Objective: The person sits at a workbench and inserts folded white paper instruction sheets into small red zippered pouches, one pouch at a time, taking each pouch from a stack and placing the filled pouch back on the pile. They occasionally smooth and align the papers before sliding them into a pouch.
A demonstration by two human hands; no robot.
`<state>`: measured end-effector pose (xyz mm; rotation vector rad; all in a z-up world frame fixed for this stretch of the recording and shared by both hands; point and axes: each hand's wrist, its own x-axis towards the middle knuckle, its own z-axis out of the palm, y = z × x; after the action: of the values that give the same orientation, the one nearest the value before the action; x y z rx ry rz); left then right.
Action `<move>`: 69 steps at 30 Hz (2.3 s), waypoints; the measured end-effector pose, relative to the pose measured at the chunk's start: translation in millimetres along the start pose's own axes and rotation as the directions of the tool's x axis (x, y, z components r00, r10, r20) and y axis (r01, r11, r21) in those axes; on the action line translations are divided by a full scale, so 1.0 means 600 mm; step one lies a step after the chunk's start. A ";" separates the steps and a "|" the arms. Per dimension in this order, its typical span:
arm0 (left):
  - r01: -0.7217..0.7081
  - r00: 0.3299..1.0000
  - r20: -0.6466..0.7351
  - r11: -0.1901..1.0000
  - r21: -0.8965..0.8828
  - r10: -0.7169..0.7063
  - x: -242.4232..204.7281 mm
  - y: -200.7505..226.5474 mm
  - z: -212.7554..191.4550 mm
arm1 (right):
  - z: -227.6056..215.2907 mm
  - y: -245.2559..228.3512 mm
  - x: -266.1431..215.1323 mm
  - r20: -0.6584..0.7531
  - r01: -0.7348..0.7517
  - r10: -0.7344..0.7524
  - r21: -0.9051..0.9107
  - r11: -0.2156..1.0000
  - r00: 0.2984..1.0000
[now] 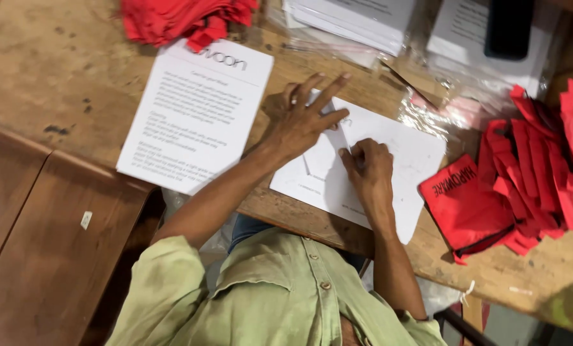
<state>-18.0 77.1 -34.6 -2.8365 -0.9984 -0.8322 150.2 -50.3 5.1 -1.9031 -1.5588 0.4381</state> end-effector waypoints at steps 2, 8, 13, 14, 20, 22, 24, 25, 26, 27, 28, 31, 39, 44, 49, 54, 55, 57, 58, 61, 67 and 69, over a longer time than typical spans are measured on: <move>0.000 1.000 -0.003 0.999 -0.042 0.000 0.004 0.002 -0.017 | 0.004 0.011 -0.003 0.075 -0.053 0.043 0.138 0.989 0.996; 0.070 0.991 -0.078 0.921 -0.382 -0.107 0.028 0.027 -0.088 | 0.005 0.048 -0.007 0.146 -0.347 0.334 0.635 0.690 0.931; 0.029 0.888 -0.447 0.983 -0.180 -0.108 0.076 -0.072 -0.132 | 0.014 0.028 -0.008 -0.066 -0.150 0.261 0.675 0.723 0.963; 0.032 0.887 -0.448 0.984 -0.177 -0.109 0.070 -0.151 -0.115 | 0.013 0.027 -0.008 -0.064 -0.148 0.257 0.676 0.722 0.964; 0.745 0.666 -0.067 0.659 0.102 -0.743 0.044 -0.392 -0.171 | 0.015 0.022 -0.004 -0.064 -0.185 0.291 0.642 0.744 0.954; 0.685 0.703 -0.138 0.716 -0.134 -0.698 0.026 -0.408 -0.171 | 0.026 0.036 -0.006 -0.024 -0.255 0.315 0.530 0.809 0.949; 0.739 0.653 -0.094 0.659 -0.136 -0.752 0.024 -0.404 -0.173 | 0.027 0.036 -0.004 -0.025 -0.248 0.308 0.530 0.811 0.951; 0.789 0.597 -0.057 0.598 -0.137 -0.800 0.021 -0.402 -0.176 | 0.027 0.035 -0.005 -0.028 -0.235 0.294 0.528 0.816 0.955; 0.791 0.594 -0.058 0.596 -0.137 -0.802 0.021 -0.401 -0.174 | 0.026 0.032 -0.004 -0.026 -0.235 0.291 0.528 0.817 0.956; 0.767 0.631 -0.094 0.638 -0.075 -0.770 0.021 -0.400 -0.174 | 0.025 0.029 -0.004 -0.028 -0.229 0.288 0.533 0.814 0.957; 0.736 0.671 -0.128 0.677 -0.011 -0.731 0.024 -0.400 -0.174 | 0.023 0.025 -0.003 -0.034 -0.223 0.285 0.540 0.812 0.958; 0.566 0.825 -0.107 0.813 0.139 -0.555 0.028 -0.394 -0.176 | 0.023 0.025 -0.002 -0.014 -0.244 0.299 0.542 0.804 0.954; 0.578 0.764 -0.534 0.753 0.315 -0.362 0.036 -0.383 -0.190 | 0.005 -0.005 0.000 -0.117 -0.161 0.275 0.575 0.802 0.954; 0.300 0.740 -0.670 0.918 0.260 -0.052 0.047 -0.209 -0.270 | 0.030 0.047 -0.005 -0.182 -0.044 0.229 0.684 0.728 0.956; 0.172 0.787 -0.525 0.932 -0.317 -0.324 0.013 -0.045 -0.254 | 0.027 0.013 -0.008 0.055 -0.175 0.190 0.691 0.701 0.980; 0.124 0.860 -0.354 0.824 -0.553 -0.367 0.014 0.012 -0.237 | 0.052 0.052 -0.018 0.217 -0.209 -0.005 0.949 0.237 0.976; 0.106 0.882 -0.344 0.847 -0.520 -0.322 0.014 0.016 -0.230 | 0.068 0.081 -0.025 0.189 -0.179 -0.091 0.978 0.106 0.978; 0.109 0.895 -0.332 0.867 -0.486 -0.299 0.008 0.013 -0.211 | 0.056 0.089 -0.036 0.216 -0.202 -0.094 0.969 0.140 0.972; 0.129 0.900 -0.327 0.891 -0.436 -0.290 0.002 0.011 -0.205 | 0.053 0.090 -0.042 0.260 -0.238 -0.119 0.956 0.172 0.958; 0.182 0.909 -0.266 0.879 -0.441 -0.321 -0.014 0.000 -0.195 | -0.026 0.000 -0.019 0.301 -0.297 -0.176 0.953 0.049 0.937; 0.107 0.934 -0.326 0.984 -0.144 -0.150 0.046 0.043 -0.261 | 0.011 0.031 -0.022 0.257 -0.260 0.048 0.963 0.074 0.965; 0.117 0.935 -0.327 0.991 -0.072 -0.134 0.032 0.058 -0.249 | 0.024 0.039 -0.030 0.218 -0.225 0.059 0.949 0.221 0.974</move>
<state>-56.5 32.2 108.1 -2.5658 -1.1263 -1.3119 154.6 -66.4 -23.4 -0.9371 -0.7153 1.3071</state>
